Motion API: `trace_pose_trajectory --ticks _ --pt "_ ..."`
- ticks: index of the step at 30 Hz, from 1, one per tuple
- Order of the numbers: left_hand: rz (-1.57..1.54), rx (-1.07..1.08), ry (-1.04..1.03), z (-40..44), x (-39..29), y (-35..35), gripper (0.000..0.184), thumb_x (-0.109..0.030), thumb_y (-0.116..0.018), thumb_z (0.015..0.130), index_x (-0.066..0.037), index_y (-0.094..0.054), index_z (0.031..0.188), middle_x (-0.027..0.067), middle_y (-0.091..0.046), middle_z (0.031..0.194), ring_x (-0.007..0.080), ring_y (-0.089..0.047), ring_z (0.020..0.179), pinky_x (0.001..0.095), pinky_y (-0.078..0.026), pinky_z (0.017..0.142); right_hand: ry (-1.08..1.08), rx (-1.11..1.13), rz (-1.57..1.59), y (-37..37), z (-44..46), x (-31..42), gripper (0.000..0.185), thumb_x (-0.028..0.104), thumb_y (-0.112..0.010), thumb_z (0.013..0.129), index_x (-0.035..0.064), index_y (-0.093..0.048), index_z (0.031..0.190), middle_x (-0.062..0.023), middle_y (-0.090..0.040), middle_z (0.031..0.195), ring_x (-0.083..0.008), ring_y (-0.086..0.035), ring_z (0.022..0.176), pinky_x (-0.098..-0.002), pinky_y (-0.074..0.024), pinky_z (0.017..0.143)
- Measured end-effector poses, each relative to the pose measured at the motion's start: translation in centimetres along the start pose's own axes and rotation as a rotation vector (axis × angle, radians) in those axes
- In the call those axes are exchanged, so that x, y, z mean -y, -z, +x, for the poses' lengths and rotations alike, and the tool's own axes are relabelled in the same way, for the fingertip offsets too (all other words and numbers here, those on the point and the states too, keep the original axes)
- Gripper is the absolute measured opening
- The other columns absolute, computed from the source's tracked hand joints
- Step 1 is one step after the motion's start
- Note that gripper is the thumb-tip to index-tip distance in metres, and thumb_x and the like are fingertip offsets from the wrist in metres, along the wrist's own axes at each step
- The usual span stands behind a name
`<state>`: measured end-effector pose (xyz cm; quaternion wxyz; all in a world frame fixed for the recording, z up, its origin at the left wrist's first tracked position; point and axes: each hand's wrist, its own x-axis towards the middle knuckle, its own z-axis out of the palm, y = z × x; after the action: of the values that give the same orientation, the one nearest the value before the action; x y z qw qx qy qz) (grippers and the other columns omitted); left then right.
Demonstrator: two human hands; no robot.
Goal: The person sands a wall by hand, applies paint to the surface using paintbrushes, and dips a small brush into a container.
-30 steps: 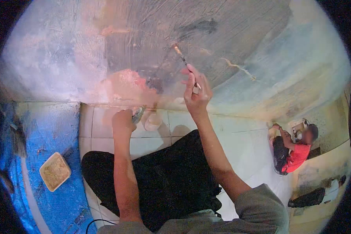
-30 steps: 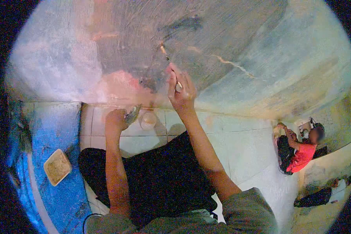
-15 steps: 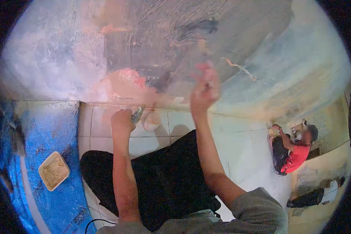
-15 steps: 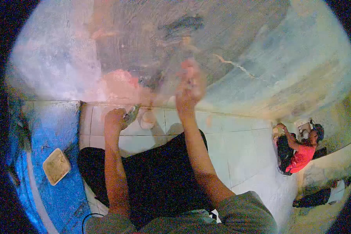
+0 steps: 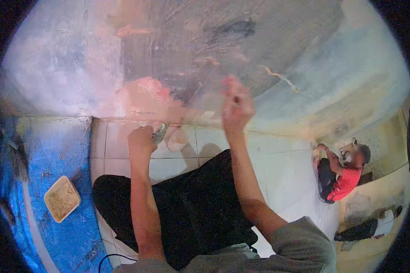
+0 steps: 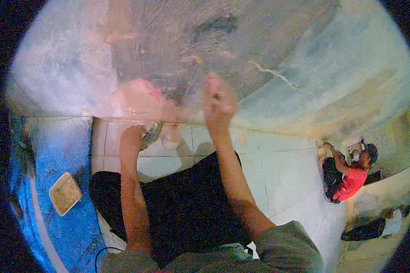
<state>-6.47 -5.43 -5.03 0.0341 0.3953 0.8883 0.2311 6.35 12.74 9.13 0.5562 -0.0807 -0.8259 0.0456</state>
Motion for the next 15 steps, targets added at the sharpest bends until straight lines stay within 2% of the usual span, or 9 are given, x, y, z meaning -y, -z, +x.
trace_pose_trajectory --ticks 1,2,4,5,7,11,13,14,15 --pt "0.001 -0.003 0.008 -0.2 0.2 0.1 0.023 -0.010 -0.072 0.063 -0.007 -0.063 0.084 0.0146 -0.065 0.084 0.0330 -0.064 0.083 0.0430 -0.051 0.073 -0.125 -0.133 0.075 0.3 0.7 -0.4 0.021 0.004 -0.052 0.095 -0.0036 -0.064 0.111 -0.0128 -0.068 0.094 -0.0168 -0.066 0.080 -0.0290 -0.0594 0.066" --pt "0.003 -0.004 0.009 -0.2 0.2 0.1 0.023 -0.010 -0.072 0.063 -0.007 -0.063 0.084 0.0144 -0.065 0.084 0.0328 -0.064 0.083 0.0431 -0.051 0.073 -0.124 -0.134 0.075 0.1 1.0 -0.5 0.021 0.004 -0.052 0.095 -0.0036 -0.064 0.111 -0.0128 -0.068 0.094 -0.0168 -0.066 0.080 -0.0290 -0.0594 0.066" --pt "0.000 -0.005 -0.007 0.2 -0.1 0.1 0.023 -0.010 -0.072 0.063 -0.007 -0.063 0.084 0.0143 -0.065 0.084 0.0326 -0.064 0.083 0.0433 -0.051 0.073 -0.172 -0.296 0.167 0.3 1.3 -0.7 0.021 0.003 -0.052 0.095 -0.0044 -0.064 0.111 -0.0127 -0.068 0.093 -0.0166 -0.066 0.078 -0.0290 -0.0593 0.066" --pt "0.015 0.038 0.004 0.4 -0.1 0.2 0.023 -0.009 -0.072 0.063 -0.007 -0.064 0.084 0.0145 -0.065 0.084 0.0325 -0.064 0.083 0.0433 -0.051 0.072 -0.171 -0.300 0.156 0.5 1.0 -0.5 0.021 0.003 -0.052 0.095 -0.0044 -0.064 0.111 -0.0127 -0.068 0.093 -0.0166 -0.066 0.078 -0.0290 -0.0593 0.066" --pt "0.035 0.085 0.015 0.3 -0.3 0.5 0.022 -0.009 -0.071 0.063 -0.007 -0.064 0.084 0.0146 -0.065 0.084 0.0325 -0.064 0.083 0.0433 -0.051 0.072 0.002 0.025 -0.143 0.5 0.1 0.6 0.021 0.004 -0.052 0.095 -0.0050 -0.063 0.111 -0.0126 -0.068 0.092 -0.0163 -0.066 0.079 -0.0305 -0.0597 0.067" --pt "-0.019 0.008 0.025 -0.4 -0.4 1.0 0.019 -0.008 -0.071 0.063 -0.007 -0.064 0.081 0.0149 -0.066 0.084 0.0321 -0.064 0.083 0.0427 -0.051 0.074 0.030 -0.063 -0.062 0.6 2.6 0.3 0.020 0.003 -0.053 0.094 -0.0047 -0.065 0.108 -0.0123 -0.069 0.092 -0.0177 -0.067 0.079 -0.0299 -0.0591 0.068" --pt "-0.018 0.002 0.018 0.0 -0.3 0.6 0.018 -0.009 -0.071 0.064 -0.007 -0.064 0.081 0.0149 -0.066 0.083 0.0320 -0.064 0.083 0.0426 -0.051 0.074 -0.193 -0.328 0.211 0.2 3.9 0.4 0.018 0.002 -0.053 0.093 -0.0040 -0.066 0.104 -0.0116 -0.069 0.088 -0.0172 -0.067 0.080 -0.0291 -0.0586 0.068" --pt "-0.008 0.016 0.013 0.3 0.2 -0.1 0.018 -0.009 -0.070 0.064 -0.007 -0.064 0.080 0.0150 -0.066 0.083 0.0322 -0.064 0.083 0.0427 -0.051 0.074 -0.187 -0.333 0.207 0.3 3.8 0.7 0.018 0.002 -0.053 0.093 -0.0040 -0.066 0.104 -0.0116 -0.069 0.088 -0.0172 -0.067 0.080 -0.0291 -0.0586 0.068" --pt "0.002 0.032 0.007 0.6 0.5 -0.9 0.017 -0.010 -0.070 0.064 -0.007 -0.064 0.080 0.0150 -0.065 0.082 0.0324 -0.064 0.083 0.0427 -0.051 0.074 -0.004 -0.168 0.035 0.5 3.4 1.3 0.018 0.003 -0.052 0.094 -0.0048 -0.066 0.102 -0.0129 -0.069 0.091 -0.0180 -0.067 0.082 -0.0297 -0.0591 0.069"
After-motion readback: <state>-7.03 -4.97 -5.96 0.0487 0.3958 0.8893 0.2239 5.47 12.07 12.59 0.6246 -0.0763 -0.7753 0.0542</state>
